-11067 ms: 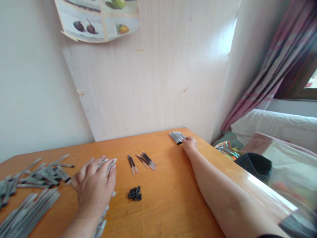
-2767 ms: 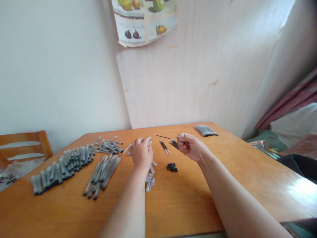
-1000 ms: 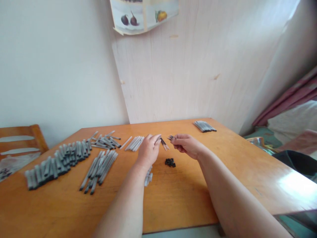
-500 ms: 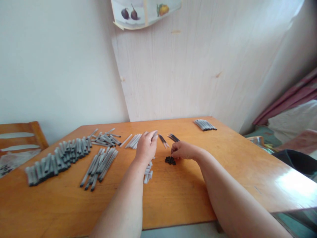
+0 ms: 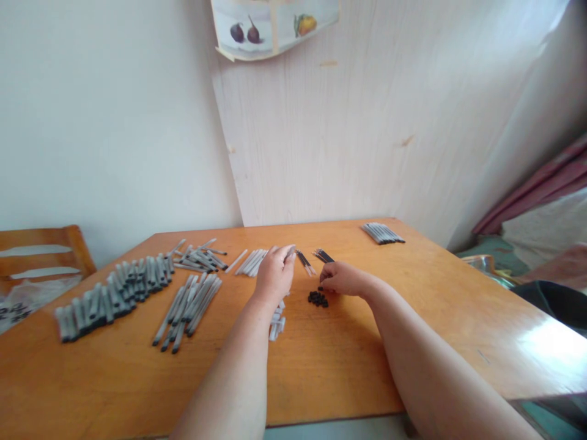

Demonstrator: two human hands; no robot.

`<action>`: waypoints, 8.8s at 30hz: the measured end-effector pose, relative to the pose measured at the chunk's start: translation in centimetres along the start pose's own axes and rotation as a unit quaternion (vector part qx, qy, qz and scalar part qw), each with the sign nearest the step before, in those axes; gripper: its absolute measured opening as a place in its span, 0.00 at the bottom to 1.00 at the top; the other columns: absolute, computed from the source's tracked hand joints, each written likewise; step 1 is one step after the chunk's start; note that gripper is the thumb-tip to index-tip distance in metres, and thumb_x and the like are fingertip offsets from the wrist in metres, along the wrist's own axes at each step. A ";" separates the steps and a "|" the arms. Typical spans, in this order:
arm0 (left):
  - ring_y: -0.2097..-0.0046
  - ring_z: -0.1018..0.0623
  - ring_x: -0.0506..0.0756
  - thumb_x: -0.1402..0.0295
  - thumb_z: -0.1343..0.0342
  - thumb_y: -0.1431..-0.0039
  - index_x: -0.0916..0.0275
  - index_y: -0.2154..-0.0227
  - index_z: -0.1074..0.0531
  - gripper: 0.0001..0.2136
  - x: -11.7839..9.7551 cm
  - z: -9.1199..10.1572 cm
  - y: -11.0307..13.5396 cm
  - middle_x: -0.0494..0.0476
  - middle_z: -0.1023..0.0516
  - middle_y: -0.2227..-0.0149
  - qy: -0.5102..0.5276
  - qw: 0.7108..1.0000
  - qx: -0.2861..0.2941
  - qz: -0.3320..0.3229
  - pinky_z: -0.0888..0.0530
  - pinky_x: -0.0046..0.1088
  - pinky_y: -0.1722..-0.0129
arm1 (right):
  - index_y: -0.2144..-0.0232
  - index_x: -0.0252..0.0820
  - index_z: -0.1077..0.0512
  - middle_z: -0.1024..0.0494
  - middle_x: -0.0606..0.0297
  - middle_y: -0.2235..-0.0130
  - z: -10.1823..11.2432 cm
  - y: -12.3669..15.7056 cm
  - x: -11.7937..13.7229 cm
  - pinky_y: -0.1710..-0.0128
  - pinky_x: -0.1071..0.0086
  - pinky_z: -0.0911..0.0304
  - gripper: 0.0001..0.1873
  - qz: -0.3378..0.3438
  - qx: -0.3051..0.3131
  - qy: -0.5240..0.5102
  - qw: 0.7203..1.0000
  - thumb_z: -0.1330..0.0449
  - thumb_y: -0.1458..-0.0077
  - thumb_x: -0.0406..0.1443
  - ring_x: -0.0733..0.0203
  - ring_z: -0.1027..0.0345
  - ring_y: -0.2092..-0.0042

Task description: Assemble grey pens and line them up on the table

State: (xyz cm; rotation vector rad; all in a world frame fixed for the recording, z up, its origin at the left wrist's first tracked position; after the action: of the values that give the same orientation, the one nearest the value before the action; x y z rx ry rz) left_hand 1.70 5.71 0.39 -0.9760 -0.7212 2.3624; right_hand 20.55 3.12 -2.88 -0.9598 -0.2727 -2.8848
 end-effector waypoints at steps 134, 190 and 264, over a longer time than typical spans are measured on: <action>0.53 0.21 0.58 0.57 0.35 0.48 0.61 0.60 0.28 0.17 -0.3 -1.1 0.7 0.61 0.18 0.60 0.535 0.807 0.010 0.249 0.33 0.30 0.59 | 0.73 0.42 0.30 0.27 0.68 0.76 -1.7 1.2 5.0 0.73 0.71 0.48 0.11 0.160 -0.208 -0.115 0.958 0.41 0.45 0.43 0.65 0.37 0.74; 0.55 0.20 0.53 0.70 0.36 0.49 0.61 0.65 0.25 0.08 2.8 0.5 0.6 0.57 0.18 0.59 0.676 0.659 -0.076 0.320 0.27 0.27 0.59 | 0.68 0.43 0.33 0.25 0.66 0.75 -3.7 0.4 5.0 0.71 0.68 0.40 0.19 0.126 -0.112 -0.421 0.891 0.37 0.52 0.51 0.61 0.33 0.73; 0.59 0.19 0.56 0.70 0.35 0.51 0.66 0.67 0.22 0.07 0.5 -0.5 0.7 0.61 0.17 0.65 0.630 0.736 0.047 0.243 0.30 0.31 0.55 | 0.73 0.40 0.29 0.23 0.65 0.74 -2.7 1.6 5.6 0.72 0.73 0.44 0.22 0.119 0.017 -0.514 0.849 0.33 0.53 0.52 0.67 0.35 0.73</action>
State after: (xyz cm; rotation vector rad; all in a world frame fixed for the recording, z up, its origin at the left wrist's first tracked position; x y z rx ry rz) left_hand 1.55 5.61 -0.61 -2.4685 0.2420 1.3832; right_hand 14.71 0.81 -1.43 -2.2388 -0.2280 -1.8627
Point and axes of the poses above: each hand's wrist, its own y-axis away from the middle knuckle, its own z-axis out of the back of the hand, x = y × z, the point moved 4 cm from there along -y, towards the middle knuckle
